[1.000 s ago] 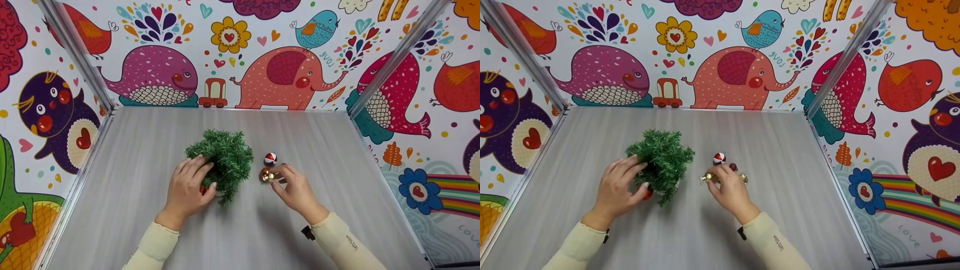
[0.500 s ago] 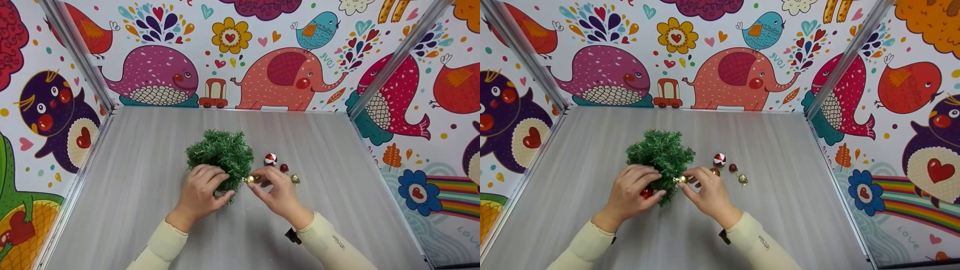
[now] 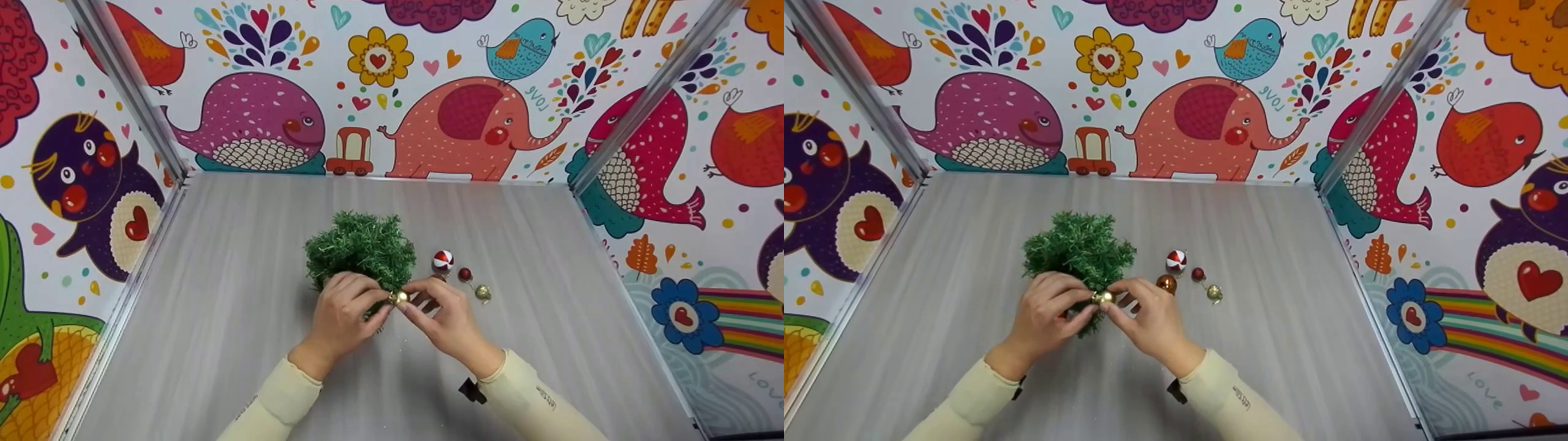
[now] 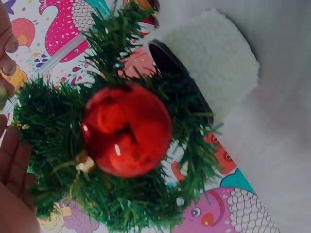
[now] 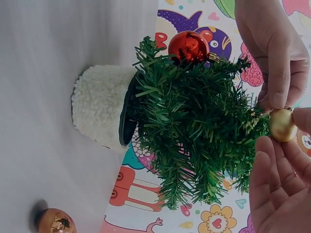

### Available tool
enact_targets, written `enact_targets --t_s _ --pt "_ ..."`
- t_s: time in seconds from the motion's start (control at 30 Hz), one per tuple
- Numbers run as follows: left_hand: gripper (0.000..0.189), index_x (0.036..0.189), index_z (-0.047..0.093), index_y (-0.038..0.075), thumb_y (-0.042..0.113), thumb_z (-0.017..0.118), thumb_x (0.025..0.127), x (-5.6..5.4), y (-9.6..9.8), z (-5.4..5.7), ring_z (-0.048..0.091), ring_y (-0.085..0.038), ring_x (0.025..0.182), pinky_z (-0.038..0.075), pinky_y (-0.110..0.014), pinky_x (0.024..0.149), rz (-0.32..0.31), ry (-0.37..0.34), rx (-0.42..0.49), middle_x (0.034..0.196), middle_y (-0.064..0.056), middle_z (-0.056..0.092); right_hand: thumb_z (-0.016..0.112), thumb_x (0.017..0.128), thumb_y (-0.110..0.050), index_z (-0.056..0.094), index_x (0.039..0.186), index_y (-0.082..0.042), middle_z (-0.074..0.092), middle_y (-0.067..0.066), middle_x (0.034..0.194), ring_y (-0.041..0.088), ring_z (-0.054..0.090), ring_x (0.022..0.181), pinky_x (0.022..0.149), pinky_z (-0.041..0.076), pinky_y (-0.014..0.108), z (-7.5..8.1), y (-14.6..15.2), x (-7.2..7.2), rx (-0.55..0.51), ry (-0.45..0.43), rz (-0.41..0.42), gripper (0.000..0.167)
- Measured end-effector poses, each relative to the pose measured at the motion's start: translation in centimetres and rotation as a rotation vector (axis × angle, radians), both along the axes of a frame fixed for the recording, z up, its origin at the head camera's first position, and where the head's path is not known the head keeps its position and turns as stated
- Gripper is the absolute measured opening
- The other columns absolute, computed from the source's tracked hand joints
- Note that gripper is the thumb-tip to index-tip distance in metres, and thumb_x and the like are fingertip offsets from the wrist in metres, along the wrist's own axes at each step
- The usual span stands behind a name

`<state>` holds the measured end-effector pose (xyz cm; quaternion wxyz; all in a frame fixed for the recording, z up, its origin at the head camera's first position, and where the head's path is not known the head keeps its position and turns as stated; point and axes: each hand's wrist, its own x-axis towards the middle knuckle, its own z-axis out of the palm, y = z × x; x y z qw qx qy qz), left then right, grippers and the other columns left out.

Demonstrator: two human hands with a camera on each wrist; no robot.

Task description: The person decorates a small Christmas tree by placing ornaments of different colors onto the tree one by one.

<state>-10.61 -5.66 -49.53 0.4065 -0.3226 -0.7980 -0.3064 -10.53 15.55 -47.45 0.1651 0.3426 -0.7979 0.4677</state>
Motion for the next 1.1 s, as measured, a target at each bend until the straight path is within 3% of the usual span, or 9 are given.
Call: enact_targets --t_s 0.2,0.47,0.63,0.83,1.1 --pt "0.004 0.078 0.074 0.014 0.013 0.078 0.079 0.0 0.2 0.3 0.063 -0.018 0.080 0.050 -0.038 0.082 -0.003 0.002 0.033 0.084 0.002 0.066 0.077 0.081 0.005 0.069 0.104 -0.002 0.068 0.007 0.092 0.016 0.064 0.070 0.055 0.056 0.033 0.7 -0.3 0.4 -0.028 -0.007 -0.010 0.025" --pt "0.005 0.077 0.071 0.015 0.012 0.074 0.076 -0.2 -0.3 1.0 0.063 -0.018 0.079 0.049 -0.037 0.083 0.020 -0.011 0.072 0.083 0.002 0.066 0.074 0.089 -0.009 0.070 0.108 -0.015 0.069 -0.005 0.095 0.010 0.063 0.069 0.055 0.055 0.028 -2.4 0.6 -0.1 0.011 -0.050 -0.026 0.021" --pt "0.004 0.076 0.069 0.015 0.012 0.072 0.077 -0.2 -0.2 1.1 0.063 -0.018 0.079 0.050 -0.037 0.082 0.017 -0.039 0.073 0.082 0.003 0.065 0.071 0.092 -0.014 0.070 0.109 -0.016 0.068 -0.007 0.097 0.007 0.064 0.074 0.055 0.056 0.030 -3.0 0.6 0.0 0.056 -0.053 -0.008 0.017" --pt "0.005 0.075 0.068 0.014 0.011 0.072 0.078 -0.2 0.0 1.1 0.062 -0.018 0.079 0.050 -0.038 0.080 0.022 -0.067 0.060 0.082 0.003 0.065 0.071 0.091 -0.013 0.069 0.108 -0.012 0.068 -0.003 0.100 0.011 0.065 0.081 0.057 0.056 0.030 -2.6 0.2 -0.1 0.080 0.039 -0.034 0.018" --pt "0.009 0.075 0.067 0.016 0.011 0.071 0.080 -0.2 0.1 1.4 0.062 -0.016 0.077 0.050 -0.038 0.082 0.022 -0.084 0.068 0.080 0.005 0.063 0.077 0.086 -0.018 0.070 0.101 -0.014 0.066 -0.006 0.097 0.010 0.061 0.084 0.060 0.053 0.025 -1.6 -1.1 -0.3 0.079 0.261 -0.055 0.017"
